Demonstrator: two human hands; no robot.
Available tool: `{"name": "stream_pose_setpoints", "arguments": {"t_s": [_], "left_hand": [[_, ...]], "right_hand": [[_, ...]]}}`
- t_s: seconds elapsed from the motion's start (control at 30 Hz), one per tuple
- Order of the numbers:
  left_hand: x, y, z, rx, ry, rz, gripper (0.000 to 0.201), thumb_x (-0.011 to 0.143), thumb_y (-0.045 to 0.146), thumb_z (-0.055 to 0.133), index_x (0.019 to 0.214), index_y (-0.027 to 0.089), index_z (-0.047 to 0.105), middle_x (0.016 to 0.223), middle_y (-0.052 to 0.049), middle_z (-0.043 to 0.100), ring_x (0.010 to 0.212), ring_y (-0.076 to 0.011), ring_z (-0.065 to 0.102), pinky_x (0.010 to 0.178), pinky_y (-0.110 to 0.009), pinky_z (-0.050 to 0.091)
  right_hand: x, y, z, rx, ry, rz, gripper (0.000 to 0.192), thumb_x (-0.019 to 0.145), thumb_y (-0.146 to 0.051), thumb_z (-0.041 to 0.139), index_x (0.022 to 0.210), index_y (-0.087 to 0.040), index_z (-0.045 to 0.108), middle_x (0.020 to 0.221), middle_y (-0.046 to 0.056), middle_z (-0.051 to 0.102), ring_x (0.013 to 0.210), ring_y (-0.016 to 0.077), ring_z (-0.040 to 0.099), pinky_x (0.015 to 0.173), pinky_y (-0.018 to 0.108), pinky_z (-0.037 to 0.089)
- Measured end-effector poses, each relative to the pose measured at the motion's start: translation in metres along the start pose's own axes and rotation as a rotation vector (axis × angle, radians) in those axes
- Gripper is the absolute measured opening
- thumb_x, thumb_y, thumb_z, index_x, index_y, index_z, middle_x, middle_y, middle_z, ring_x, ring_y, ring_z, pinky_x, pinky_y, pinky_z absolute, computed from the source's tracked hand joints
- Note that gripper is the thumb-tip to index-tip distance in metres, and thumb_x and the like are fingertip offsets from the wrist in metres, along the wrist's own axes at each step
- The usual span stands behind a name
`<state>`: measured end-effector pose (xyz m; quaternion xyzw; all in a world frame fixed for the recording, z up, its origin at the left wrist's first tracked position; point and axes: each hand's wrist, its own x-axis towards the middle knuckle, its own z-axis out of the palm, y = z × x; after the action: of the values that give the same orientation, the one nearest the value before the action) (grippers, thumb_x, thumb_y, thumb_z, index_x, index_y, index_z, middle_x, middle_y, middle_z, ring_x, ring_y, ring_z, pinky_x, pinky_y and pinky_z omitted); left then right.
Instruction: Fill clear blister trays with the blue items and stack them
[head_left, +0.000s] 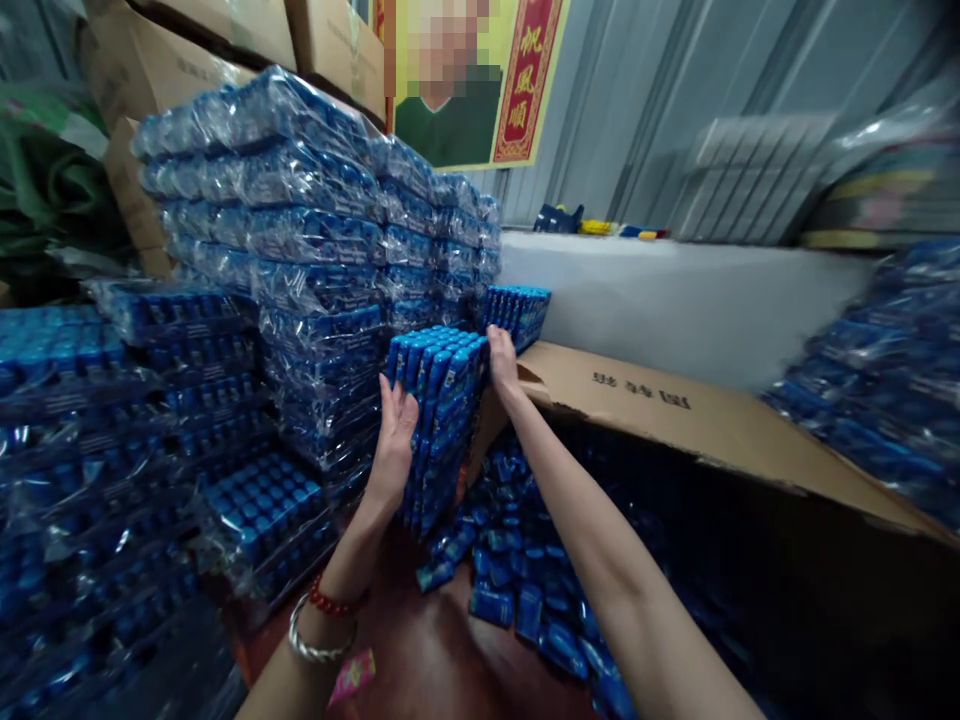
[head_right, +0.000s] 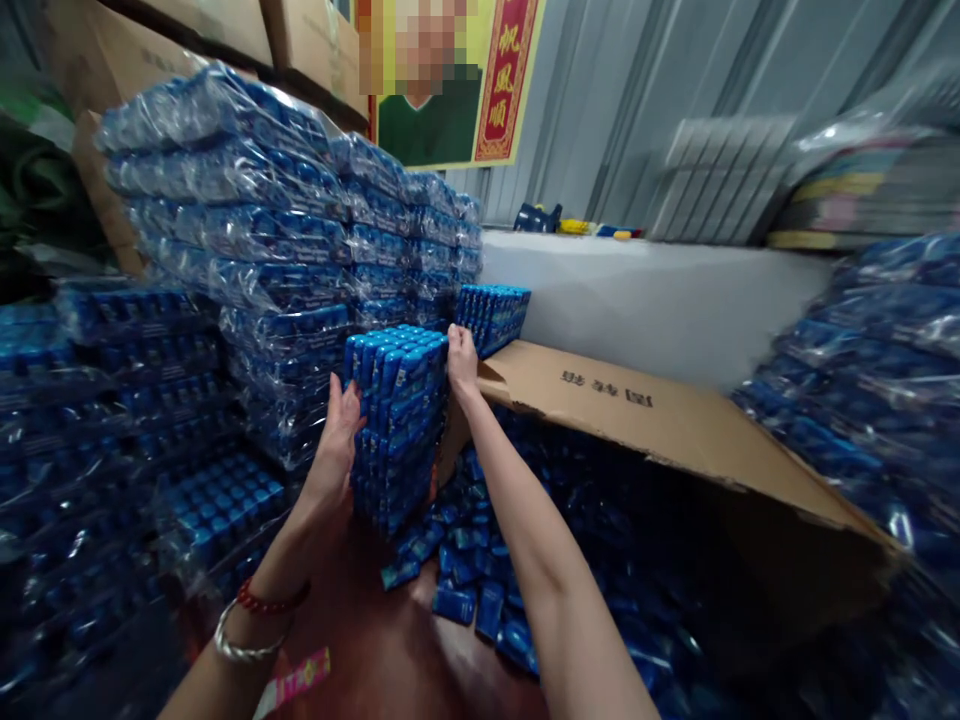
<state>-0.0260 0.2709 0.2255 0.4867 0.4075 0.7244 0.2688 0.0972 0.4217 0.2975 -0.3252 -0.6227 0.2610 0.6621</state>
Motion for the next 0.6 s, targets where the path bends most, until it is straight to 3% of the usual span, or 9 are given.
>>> {"name": "stream_pose_setpoints", "arguments": {"t_s": [0.07, 0.13, 0.23, 0.37, 0.4, 0.47, 0.53, 0.6], "left_hand": [[-0.007, -0.005, -0.011, -0.038, 0.029, -0.042, 0.066, 0.091, 0.050, 0.041, 0.146, 0.028, 0.011, 0.152, -0.008, 0.022, 0.138, -0.0221, 0.025, 0.111, -0.044, 0.024], [-0.016, -0.015, -0.025, -0.057, 0.089, -0.071, 0.060, 0.090, 0.047, 0.045, 0.142, 0.026, 0.025, 0.149, -0.008, 0.029, 0.134, -0.0234, 0.033, 0.109, -0.043, 0.029], [-0.040, -0.043, -0.044, -0.051, 0.193, -0.159, 0.050, 0.088, 0.045, 0.050, 0.132, 0.022, 0.042, 0.139, -0.011, 0.044, 0.120, -0.0245, 0.050, 0.101, -0.042, 0.040], [-0.103, -0.091, -0.056, 0.100, 0.259, -0.282, 0.045, 0.084, 0.047, 0.052, 0.116, 0.016, 0.054, 0.122, -0.013, 0.058, 0.108, -0.0231, 0.058, 0.095, -0.039, 0.045], [-0.122, -0.101, -0.055, 0.143, 0.198, -0.333, 0.046, 0.083, 0.048, 0.051, 0.114, 0.015, 0.055, 0.116, -0.013, 0.061, 0.104, -0.0234, 0.060, 0.093, -0.040, 0.046], [-0.153, -0.119, -0.049, 0.241, -0.030, -0.388, 0.047, 0.084, 0.049, 0.049, 0.116, 0.014, 0.055, 0.115, -0.014, 0.062, 0.106, -0.0242, 0.060, 0.095, -0.042, 0.045], [-0.172, -0.134, -0.036, 0.368, -0.274, -0.353, 0.049, 0.086, 0.048, 0.046, 0.122, 0.016, 0.052, 0.124, -0.014, 0.057, 0.117, -0.0252, 0.053, 0.102, -0.044, 0.039], [-0.176, -0.146, -0.017, 0.531, -0.441, -0.257, 0.052, 0.087, 0.047, 0.044, 0.128, 0.016, 0.049, 0.137, -0.015, 0.046, 0.128, -0.0265, 0.041, 0.108, -0.046, 0.030]], "right_hand": [[-0.036, 0.001, -0.020, -0.059, 0.048, -0.064, 0.043, 0.088, -0.051, 0.038, 0.111, -0.018, 0.054, 0.115, 0.006, 0.058, 0.108, 0.0171, 0.050, 0.096, 0.034, 0.035], [-0.086, 0.013, -0.044, -0.249, -0.001, -0.168, 0.040, 0.093, -0.044, 0.029, 0.116, -0.021, 0.053, 0.117, 0.007, 0.058, 0.109, 0.0162, 0.051, 0.096, 0.033, 0.036], [-0.167, 0.051, -0.084, -0.727, -0.338, 0.011, 0.041, 0.095, -0.038, 0.025, 0.117, -0.022, 0.055, 0.114, 0.006, 0.061, 0.108, 0.0154, 0.053, 0.096, 0.032, 0.037], [-0.250, 0.103, -0.132, -0.890, -0.394, 0.226, 0.040, 0.090, -0.039, 0.040, 0.118, -0.017, 0.059, 0.126, 0.014, 0.055, 0.121, 0.0283, 0.045, 0.102, 0.053, 0.028], [-0.265, 0.109, -0.142, -0.924, -0.420, 0.245, 0.040, 0.090, -0.039, 0.042, 0.120, -0.018, 0.057, 0.131, 0.014, 0.051, 0.126, 0.0296, 0.039, 0.104, 0.056, 0.023], [-0.289, 0.110, -0.157, -1.003, -0.524, 0.231, 0.041, 0.090, -0.039, 0.043, 0.127, -0.023, 0.053, 0.141, 0.011, 0.042, 0.134, 0.0283, 0.028, 0.107, 0.057, 0.017], [-0.307, 0.101, -0.169, -1.078, -0.643, 0.176, 0.043, 0.092, -0.039, 0.041, 0.132, -0.026, 0.047, 0.147, 0.008, 0.034, 0.138, 0.0262, 0.020, 0.109, 0.055, 0.014], [-0.322, 0.086, -0.178, -1.113, -0.711, 0.139, 0.044, 0.093, -0.039, 0.040, 0.135, -0.026, 0.044, 0.148, 0.007, 0.032, 0.139, 0.0256, 0.019, 0.110, 0.055, 0.013]]}}
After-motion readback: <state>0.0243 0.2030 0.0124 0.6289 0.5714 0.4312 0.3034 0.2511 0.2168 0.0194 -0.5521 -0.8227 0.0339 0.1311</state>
